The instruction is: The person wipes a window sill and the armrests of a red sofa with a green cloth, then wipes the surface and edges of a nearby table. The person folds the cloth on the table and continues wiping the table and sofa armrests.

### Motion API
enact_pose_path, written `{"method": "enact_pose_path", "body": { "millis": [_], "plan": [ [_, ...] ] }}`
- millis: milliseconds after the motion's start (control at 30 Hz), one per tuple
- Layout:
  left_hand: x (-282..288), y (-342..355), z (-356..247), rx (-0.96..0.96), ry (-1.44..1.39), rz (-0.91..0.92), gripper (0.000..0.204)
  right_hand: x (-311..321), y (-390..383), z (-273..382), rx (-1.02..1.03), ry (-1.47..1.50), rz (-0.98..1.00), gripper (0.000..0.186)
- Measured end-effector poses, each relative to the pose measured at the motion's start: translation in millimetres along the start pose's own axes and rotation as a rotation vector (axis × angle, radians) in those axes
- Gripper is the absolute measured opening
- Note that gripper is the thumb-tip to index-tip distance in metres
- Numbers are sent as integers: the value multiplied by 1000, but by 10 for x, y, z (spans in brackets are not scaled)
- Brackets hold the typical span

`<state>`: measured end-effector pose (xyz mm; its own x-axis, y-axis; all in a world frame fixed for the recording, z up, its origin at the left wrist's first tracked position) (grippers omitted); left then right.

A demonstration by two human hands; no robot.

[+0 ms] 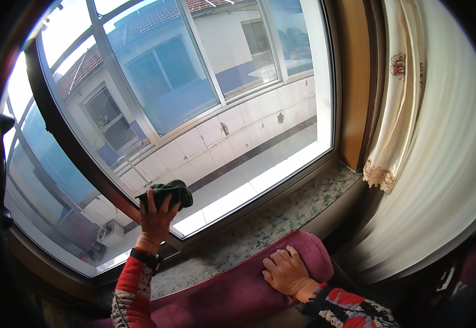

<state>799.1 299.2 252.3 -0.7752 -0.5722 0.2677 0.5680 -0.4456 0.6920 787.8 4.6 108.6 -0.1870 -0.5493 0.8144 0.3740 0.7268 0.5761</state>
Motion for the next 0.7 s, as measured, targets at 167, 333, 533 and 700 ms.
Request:
{"method": "enact_pose_path", "body": {
  "millis": [167,333,533,700],
  "plan": [
    [428,1894,1654,461,49,-134,72,19,-34,14,4,-25,-21,27],
    [1085,3381,2888,436,12,-495,63,40,-84,-31,-15,-16,-32,28],
    [733,3112,1791,290,60,-441,75,86,-123,-73,-33,-8,-82,29],
    [364,2210,798,248,-85,-108,84,123,-177,-84,-38,-7,-74,30]
  ]
}}
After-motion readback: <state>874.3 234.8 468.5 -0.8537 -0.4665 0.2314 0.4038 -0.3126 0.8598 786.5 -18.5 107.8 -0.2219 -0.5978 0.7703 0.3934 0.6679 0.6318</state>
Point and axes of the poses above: each hand's wrist, its own y-axis towards the middle knuckle, its own x-axis out of the back of the hand, z = x × y, the point moved 9 cm from there along y, towards the middle knuckle, and after that the axes turned 13 degrees about x, right-handed, at the moved point
